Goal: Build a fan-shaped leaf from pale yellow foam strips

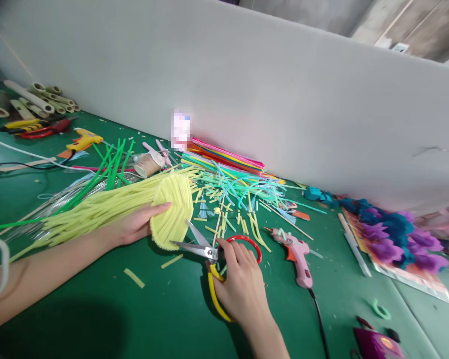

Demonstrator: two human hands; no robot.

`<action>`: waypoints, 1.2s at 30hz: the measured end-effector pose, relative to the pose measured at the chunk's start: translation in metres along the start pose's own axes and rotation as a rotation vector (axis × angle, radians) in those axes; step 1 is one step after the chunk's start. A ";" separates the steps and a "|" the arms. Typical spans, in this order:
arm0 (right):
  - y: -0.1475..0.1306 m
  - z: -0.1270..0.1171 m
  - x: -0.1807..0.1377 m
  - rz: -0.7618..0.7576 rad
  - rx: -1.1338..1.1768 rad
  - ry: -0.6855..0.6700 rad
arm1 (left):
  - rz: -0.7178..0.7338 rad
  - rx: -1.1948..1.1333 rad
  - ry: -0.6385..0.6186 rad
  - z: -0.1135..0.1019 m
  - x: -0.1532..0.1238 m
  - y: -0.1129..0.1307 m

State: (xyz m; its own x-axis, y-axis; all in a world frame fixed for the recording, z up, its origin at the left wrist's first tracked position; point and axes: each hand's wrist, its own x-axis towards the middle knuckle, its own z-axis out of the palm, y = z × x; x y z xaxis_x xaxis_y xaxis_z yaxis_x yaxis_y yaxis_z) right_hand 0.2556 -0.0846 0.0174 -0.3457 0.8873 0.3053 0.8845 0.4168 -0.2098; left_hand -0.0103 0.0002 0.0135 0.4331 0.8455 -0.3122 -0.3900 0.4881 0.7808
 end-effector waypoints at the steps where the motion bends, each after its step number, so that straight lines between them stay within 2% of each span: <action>1: -0.001 0.000 0.000 0.008 0.010 -0.019 | 0.002 0.004 -0.002 -0.001 0.000 -0.001; 5: -0.007 0.001 -0.001 0.006 0.035 -0.071 | 0.003 0.039 0.040 -0.003 0.002 -0.002; 15: -0.022 0.005 -0.001 -0.133 -0.034 -0.065 | -0.004 0.069 0.058 -0.001 0.001 0.000; 26: -0.030 0.013 -0.002 -0.254 -0.104 0.025 | -0.016 0.032 0.061 -0.004 0.004 -0.001; 36: -0.036 0.017 -0.001 -0.239 -0.109 0.001 | -0.022 0.031 0.099 0.001 0.002 0.004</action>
State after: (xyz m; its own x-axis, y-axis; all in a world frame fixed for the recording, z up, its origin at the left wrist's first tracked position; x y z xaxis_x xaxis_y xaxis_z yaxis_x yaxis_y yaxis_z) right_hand 0.2187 -0.0974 0.0090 -0.5486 0.7659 0.3355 0.8062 0.5909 -0.0306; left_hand -0.0100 0.0031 0.0166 0.3583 0.8528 -0.3800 -0.3554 0.5010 0.7891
